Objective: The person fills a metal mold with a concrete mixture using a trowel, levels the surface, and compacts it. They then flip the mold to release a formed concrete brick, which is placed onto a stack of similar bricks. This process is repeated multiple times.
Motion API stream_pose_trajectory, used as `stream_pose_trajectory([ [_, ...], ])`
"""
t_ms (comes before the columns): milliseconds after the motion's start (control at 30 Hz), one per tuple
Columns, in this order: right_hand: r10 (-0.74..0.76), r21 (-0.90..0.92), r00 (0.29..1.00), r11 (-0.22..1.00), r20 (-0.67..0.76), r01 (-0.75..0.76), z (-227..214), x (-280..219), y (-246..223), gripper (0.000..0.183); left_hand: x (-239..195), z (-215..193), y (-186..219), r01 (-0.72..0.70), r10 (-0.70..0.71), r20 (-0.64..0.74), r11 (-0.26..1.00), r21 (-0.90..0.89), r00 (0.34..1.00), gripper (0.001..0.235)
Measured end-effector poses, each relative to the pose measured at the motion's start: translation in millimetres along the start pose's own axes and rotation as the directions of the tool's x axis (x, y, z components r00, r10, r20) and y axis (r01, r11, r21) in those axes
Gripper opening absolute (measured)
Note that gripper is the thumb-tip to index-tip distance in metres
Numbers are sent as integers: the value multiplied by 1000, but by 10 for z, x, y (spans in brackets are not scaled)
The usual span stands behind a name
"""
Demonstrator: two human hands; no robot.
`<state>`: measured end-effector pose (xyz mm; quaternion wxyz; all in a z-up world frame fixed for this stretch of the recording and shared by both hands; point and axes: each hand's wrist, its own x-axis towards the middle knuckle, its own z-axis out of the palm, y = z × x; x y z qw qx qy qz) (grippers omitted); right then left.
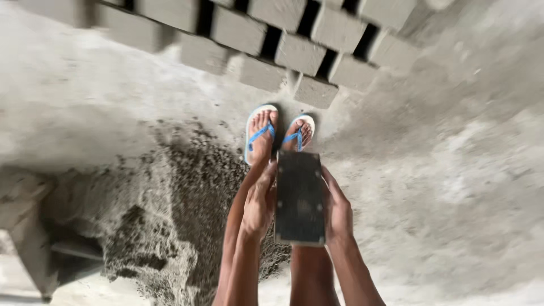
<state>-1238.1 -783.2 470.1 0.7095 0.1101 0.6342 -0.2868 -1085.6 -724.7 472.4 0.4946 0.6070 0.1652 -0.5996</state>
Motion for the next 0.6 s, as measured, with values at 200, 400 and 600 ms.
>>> stream_pose_trajectory([
  [200, -212, -870, 935, 353, 284, 344, 1929, -2419, -1074, 78, -2058, 434, 2367, -164, 98, 178, 900, 404, 979, 82],
  [400, -412, -726, 674, 45, 612, 686, 3479, -3493, -741, 43, -2257, -816, 2810, -446, 467, -163, 882, 151, 869, 14],
  [600, -361, -640, 644, 147, 675, 754, 5014, -4342, 911, 45, -2782, -1804, 3774, -480, 409, -310, 854, -200, 858, 47],
])
